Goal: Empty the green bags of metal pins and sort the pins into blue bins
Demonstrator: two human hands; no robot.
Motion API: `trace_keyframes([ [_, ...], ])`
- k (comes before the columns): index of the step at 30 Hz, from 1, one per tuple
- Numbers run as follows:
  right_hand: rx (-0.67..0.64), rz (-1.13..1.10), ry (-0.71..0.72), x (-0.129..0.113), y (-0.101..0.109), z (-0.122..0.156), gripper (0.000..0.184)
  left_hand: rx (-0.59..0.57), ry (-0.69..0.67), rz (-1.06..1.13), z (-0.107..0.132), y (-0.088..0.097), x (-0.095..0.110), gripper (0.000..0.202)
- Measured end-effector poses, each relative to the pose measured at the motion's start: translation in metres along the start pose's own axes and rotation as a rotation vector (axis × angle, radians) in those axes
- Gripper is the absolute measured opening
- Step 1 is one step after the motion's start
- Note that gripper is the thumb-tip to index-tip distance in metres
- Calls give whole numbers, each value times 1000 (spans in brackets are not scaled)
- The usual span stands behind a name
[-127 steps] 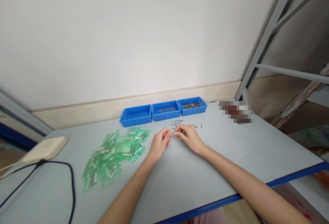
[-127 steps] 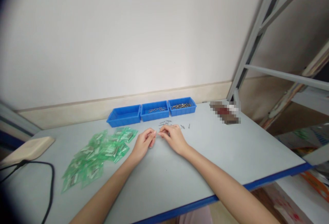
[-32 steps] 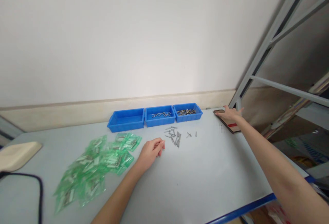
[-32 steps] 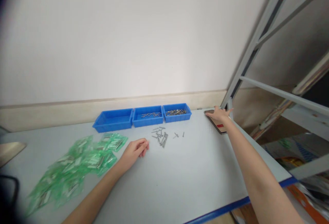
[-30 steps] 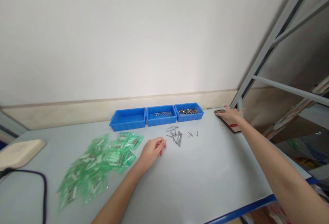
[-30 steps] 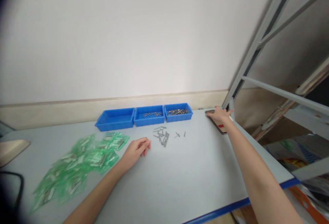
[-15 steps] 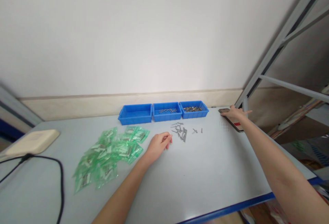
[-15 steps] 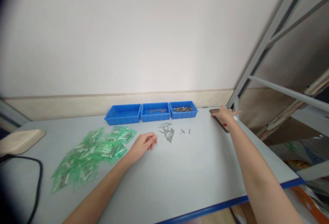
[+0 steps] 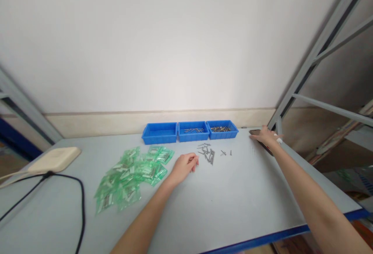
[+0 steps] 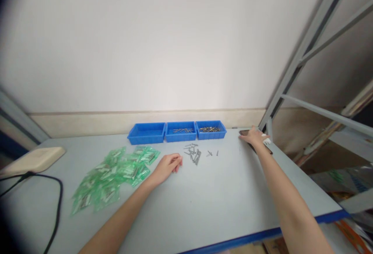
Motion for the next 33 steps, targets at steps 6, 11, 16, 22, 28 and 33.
trace_keyframes([
  [6,94,-214,664,-35,29,90,46,-3,-15,-28,1,0,2,33],
  [11,-52,-270,863,-54,35,140,25,1,-35,-55,2,-1,4,33],
  [16,-93,-333,761,-65,23,140,19,5,-45,-40,4,-1,5,32],
  [22,-66,-486,699,-83,29,137,16,29,-67,19,5,-2,4,32],
  [28,-116,-727,851,-135,60,163,14,106,-98,148,1,2,0,33],
  [33,-55,-715,913,-151,64,186,10,110,-78,195,-1,4,-3,33],
])
Point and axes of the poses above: each hand's wrist, its own z-axis away from the middle knuckle, its own y-axis out of the back of the hand, x = y × z, the point moved 1 cm from there along -z, towards the middle knuckle, and after that the axes turned 14 degrees about z, right-handed, at the moved point
